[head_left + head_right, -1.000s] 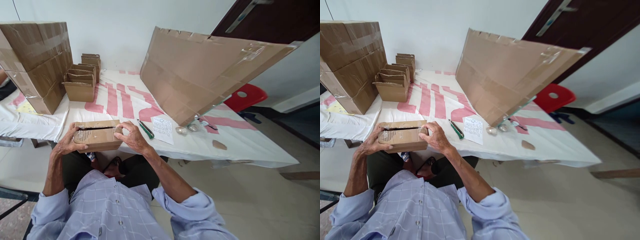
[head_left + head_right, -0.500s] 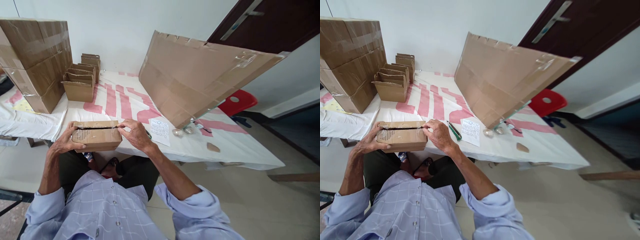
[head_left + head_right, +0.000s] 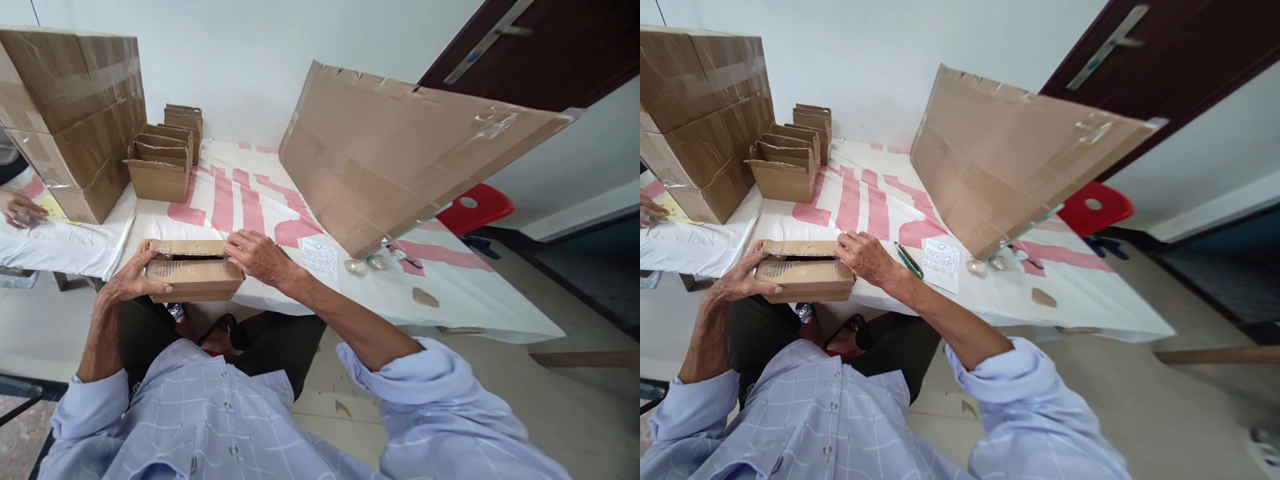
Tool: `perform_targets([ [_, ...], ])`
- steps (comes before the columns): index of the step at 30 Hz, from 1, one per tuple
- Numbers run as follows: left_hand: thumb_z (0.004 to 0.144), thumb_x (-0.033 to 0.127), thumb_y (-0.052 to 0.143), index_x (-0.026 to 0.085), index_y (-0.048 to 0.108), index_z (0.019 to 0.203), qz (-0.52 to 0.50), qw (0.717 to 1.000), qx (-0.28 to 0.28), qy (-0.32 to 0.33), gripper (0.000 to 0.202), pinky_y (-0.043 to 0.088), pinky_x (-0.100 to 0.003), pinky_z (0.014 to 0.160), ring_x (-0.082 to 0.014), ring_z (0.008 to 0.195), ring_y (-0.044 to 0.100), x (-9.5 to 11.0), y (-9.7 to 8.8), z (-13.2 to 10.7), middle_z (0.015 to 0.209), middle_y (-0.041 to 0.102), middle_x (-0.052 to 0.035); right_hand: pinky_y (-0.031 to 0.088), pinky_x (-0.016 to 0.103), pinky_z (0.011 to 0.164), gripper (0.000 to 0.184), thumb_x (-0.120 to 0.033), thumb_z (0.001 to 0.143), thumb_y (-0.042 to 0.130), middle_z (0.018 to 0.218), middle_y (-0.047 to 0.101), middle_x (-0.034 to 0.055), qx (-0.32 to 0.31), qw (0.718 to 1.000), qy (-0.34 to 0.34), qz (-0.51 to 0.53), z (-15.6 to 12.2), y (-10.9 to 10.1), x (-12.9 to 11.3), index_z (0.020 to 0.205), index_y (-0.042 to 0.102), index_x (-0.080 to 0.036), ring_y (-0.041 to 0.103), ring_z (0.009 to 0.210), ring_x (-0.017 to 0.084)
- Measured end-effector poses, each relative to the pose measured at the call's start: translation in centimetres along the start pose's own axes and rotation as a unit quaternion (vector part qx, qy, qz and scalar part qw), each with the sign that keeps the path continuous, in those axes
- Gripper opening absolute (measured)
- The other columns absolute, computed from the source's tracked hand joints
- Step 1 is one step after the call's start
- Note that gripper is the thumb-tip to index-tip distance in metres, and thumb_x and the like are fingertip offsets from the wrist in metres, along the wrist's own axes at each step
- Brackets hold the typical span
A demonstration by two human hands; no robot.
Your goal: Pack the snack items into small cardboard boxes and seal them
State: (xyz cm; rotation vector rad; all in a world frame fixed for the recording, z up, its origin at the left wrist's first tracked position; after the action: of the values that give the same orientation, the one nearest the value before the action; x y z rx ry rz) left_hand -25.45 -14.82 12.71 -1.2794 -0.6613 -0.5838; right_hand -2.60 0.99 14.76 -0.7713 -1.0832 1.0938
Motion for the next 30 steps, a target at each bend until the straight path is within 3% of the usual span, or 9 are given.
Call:
perform_targets([
  [10, 0.073, 0.059, 0.089, 0.025, 0.075, 0.124, 0.000, 1.000, -0.012, -0.001, 0.063, 0.051, -0.056, 0.124, -0.0359, 0.132, 0.059, -0.6, 0.2, 0.8, 0.132, 0.055, -0.0071, 0.045, 0.037, 0.082, 0.032, -0.003, 0.111, 0.046, 0.107, 0.074, 0.0131, 0.074, 0.996, -0.047, -0.031, -0.2, 1.2, 0.3, 0.108, 0.075, -0.016, 0.059, 0.096, 0.026],
  [19, 0.070, 0.059, 0.092, 0.025, 0.073, 0.124, 0.006, 1.000, -0.015, -0.020, 0.066, 0.050, -0.057, 0.124, -0.0372, 0.132, 0.058, -1.0, 0.2, 0.9, 0.133, 0.055, -0.0079, 0.054, 0.039, 0.088, 0.033, -0.013, 0.116, 0.043, 0.108, 0.074, 0.0136, 0.141, 0.985, -0.074, 0.060, -1.3, 2.2, 0.3, 0.118, 0.076, -0.016, 0.062, 0.098, 0.025],
  [24, 0.069, 0.058, 0.091, 0.023, 0.072, 0.123, 0.010, 0.999, -0.018, -0.034, 0.066, 0.050, -0.058, 0.123, -0.0362, 0.131, 0.059, -1.1, 0.3, 1.1, 0.133, 0.054, -0.0079, 0.058, 0.038, 0.090, 0.034, -0.013, 0.116, 0.045, 0.109, 0.077, 0.0130, 0.140, 0.982, -0.043, 0.123, -1.8, 2.9, 0.9, 0.117, 0.078, -0.017, 0.067, 0.099, 0.023],
  [30, 0.069, 0.057, 0.091, 0.023, 0.071, 0.119, 0.011, 1.000, -0.009, -0.013, 0.064, 0.053, -0.057, 0.121, -0.0352, 0.130, 0.060, -0.8, 0.3, 1.3, 0.129, 0.056, -0.0073, 0.059, 0.038, 0.092, 0.032, -0.023, 0.116, 0.052, 0.100, 0.078, 0.0113, 0.134, 0.972, 0.027, 0.191, -0.7, 2.8, 1.3, 0.101, 0.080, -0.020, 0.071, 0.098, 0.024],
])
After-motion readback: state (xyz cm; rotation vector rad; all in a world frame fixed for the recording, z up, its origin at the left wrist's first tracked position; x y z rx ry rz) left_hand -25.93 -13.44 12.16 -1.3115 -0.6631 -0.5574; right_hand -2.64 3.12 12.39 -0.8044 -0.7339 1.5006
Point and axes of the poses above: each hand's wrist, its own z-axis towards the middle knuckle, its own y-axis out of the palm, x = y × z, the point moved 6 cm from there along z, towards the middle knuckle
